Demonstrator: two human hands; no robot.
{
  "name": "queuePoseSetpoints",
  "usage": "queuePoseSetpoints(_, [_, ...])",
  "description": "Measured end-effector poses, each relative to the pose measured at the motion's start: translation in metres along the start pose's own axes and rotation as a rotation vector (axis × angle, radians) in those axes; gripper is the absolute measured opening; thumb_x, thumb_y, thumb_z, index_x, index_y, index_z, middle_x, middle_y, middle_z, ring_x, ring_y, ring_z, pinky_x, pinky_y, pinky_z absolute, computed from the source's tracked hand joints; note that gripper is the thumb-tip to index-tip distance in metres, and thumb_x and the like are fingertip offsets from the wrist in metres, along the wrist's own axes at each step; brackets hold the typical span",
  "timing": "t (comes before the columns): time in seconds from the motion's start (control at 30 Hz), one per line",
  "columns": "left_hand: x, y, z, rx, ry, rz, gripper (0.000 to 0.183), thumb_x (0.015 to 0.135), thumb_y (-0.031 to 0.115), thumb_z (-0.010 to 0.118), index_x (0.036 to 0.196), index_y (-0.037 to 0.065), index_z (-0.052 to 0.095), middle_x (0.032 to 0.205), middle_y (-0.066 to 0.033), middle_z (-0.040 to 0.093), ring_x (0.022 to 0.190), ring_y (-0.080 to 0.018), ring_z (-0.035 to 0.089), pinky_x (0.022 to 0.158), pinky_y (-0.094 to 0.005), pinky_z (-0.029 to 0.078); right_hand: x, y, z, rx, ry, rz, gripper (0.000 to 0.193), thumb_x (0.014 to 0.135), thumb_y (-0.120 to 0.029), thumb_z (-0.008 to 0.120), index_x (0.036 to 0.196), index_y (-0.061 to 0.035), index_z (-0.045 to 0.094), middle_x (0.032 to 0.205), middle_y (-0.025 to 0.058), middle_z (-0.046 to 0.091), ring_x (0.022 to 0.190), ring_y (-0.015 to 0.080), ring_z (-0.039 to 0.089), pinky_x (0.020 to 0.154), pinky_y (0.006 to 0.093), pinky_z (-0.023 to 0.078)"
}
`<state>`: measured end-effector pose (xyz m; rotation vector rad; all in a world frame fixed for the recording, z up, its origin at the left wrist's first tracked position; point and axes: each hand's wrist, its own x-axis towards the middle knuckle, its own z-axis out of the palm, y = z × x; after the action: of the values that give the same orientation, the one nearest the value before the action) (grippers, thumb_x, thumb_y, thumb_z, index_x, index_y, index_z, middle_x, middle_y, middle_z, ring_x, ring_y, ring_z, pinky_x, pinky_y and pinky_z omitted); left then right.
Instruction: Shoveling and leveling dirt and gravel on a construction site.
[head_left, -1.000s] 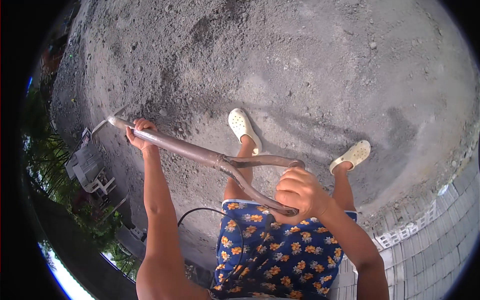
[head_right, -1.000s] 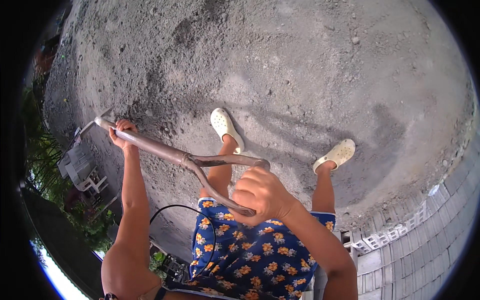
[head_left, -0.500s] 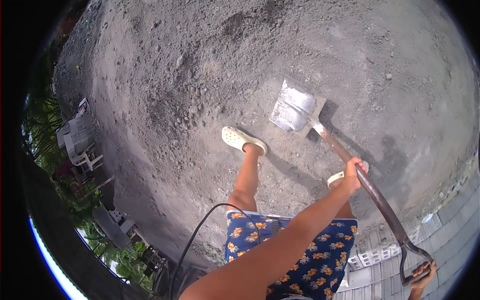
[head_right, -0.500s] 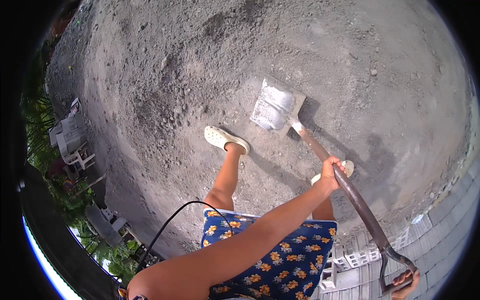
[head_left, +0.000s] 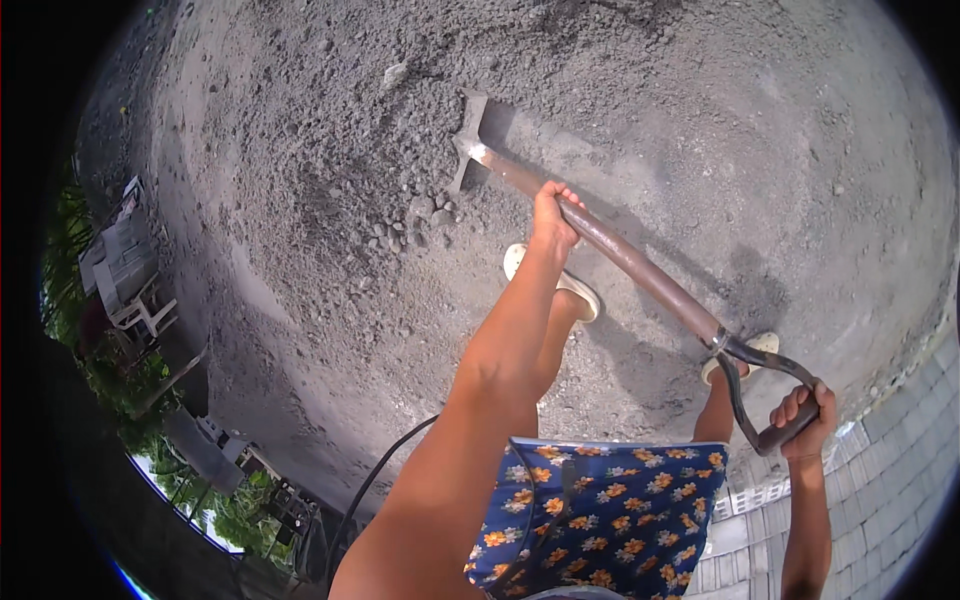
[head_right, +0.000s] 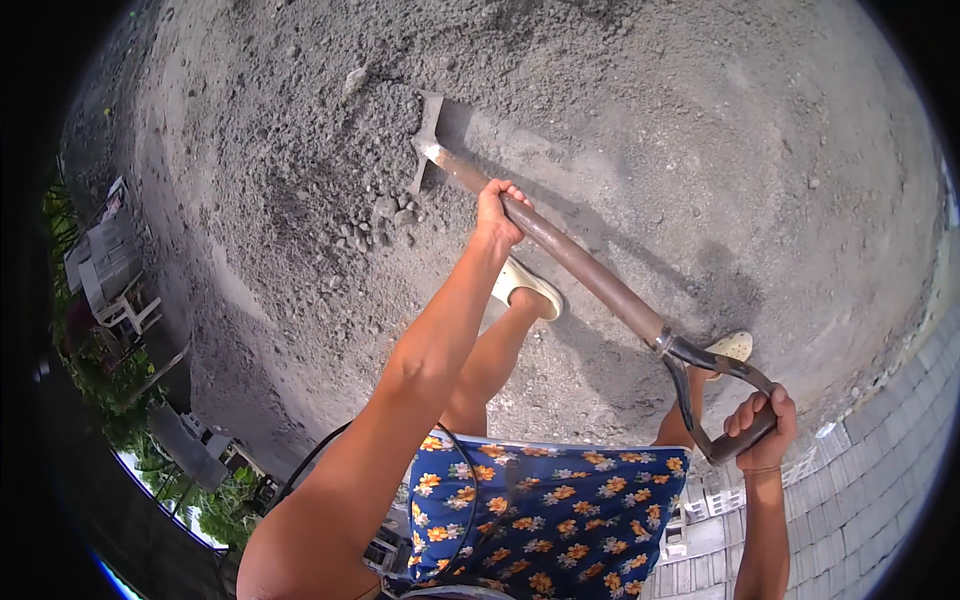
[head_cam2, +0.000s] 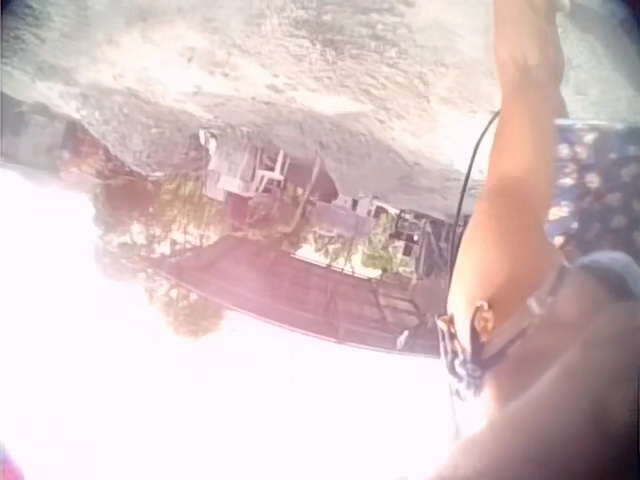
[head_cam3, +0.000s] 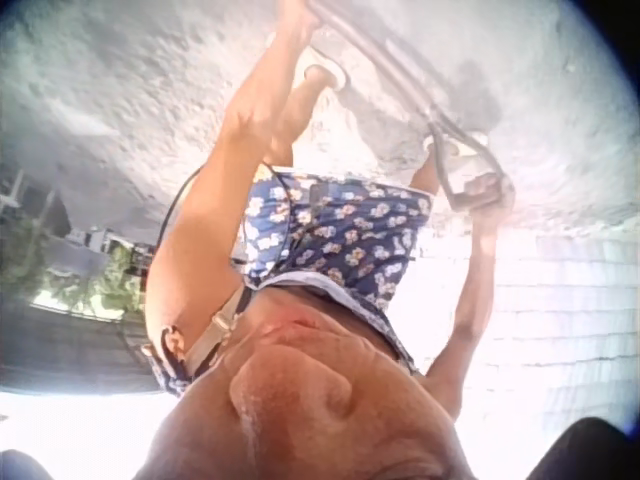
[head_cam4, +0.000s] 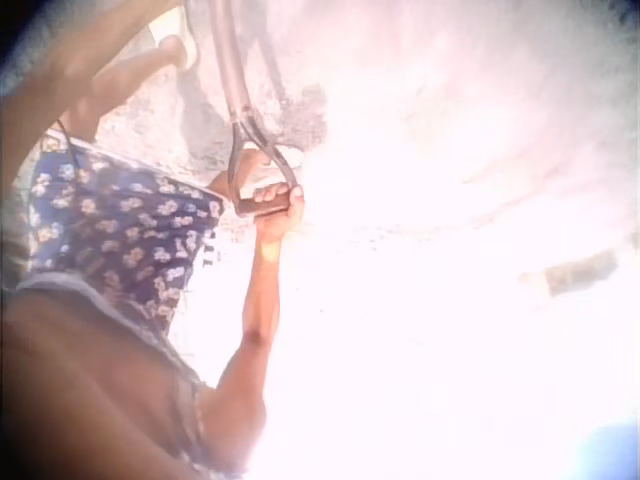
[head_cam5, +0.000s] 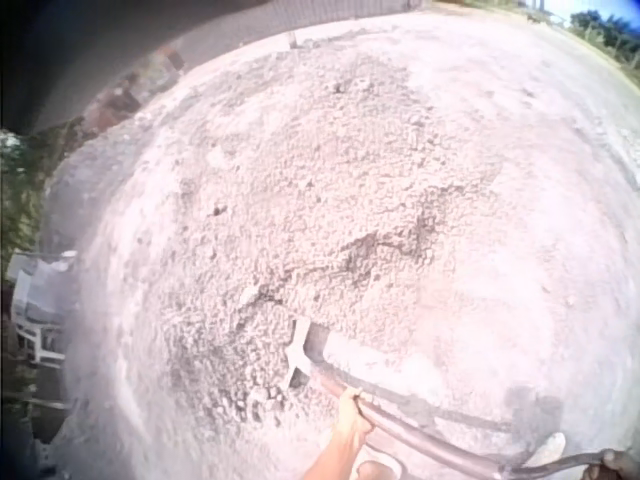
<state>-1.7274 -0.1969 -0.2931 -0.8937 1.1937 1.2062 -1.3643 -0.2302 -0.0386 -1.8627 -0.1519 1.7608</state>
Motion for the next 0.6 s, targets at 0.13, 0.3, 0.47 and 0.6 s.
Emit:
queuePoseSetpoints(0.13, [-0.044,-0.01,-0.028,0.006,0.055,-0.029,0.014,0.066,0.012,0.051,0.056,0.012,0.041,0.05,0.0004,0.043,0.045,-0.0129,0.044,0.046,-0.0267,0.041,-0.052,0.027,-0.024,0.008,0.05,-0.039,0.031,0.078,-0.035,0.043,0.064,-0.0078,0.04,0.044,0.0074,0.039,0.034,0.0203,0.041,0.037,0.0321,0.042])
queuePoseSetpoints(0.3, [-0.162,-0.001,-0.051,-0.131,-0.028,-0.081,0.011,0.062,0.013,0.052,0.055,0.011,0.043,0.052,-0.002,0.045,0.047,-0.0157,0.045,0.049,-0.0302,0.041,-0.135,0.017,-0.047,0.067,-0.071,-0.064,0.031,0.076,-0.033,0.05,0.066,-0.0053,0.041,0.046,0.009,0.042,0.038,0.0205,0.046,0.038,0.03,0.044])
queuePoseSetpoints(0.47, [-0.211,0.113,-0.098,-0.524,-0.597,0.1,0.01,0.065,0.008,0.052,0.072,0.006,0.046,0.055,0.0037,0.042,0.047,-0.0074,0.042,0.05,-0.0237,0.04,-0.151,0.01,0.044,-0.551,-0.649,-0.675,0.034,0.059,-0.031,0.071,0.065,-0.0029,0.052,0.053,0.0085,0.051,0.045,0.0211,0.051,0.046,0.0275,0.043])
queuePoseSetpoints(0.6, [-0.288,0.171,-0.06,-0.716,-1.101,0.391,0.018,0.066,0.002,0.054,0.067,0.009,0.038,0.052,0.0019,0.044,0.042,-0.0078,0.047,0.046,-0.0236,0.042,-0.132,-0.033,0.103,-0.657,-0.979,-1.319,0.026,0.055,-0.027,0.07,0.058,-0.0079,0.052,0.061,0.0041,0.052,0.056,0.0177,0.053,0.055,0.0272,0.046])
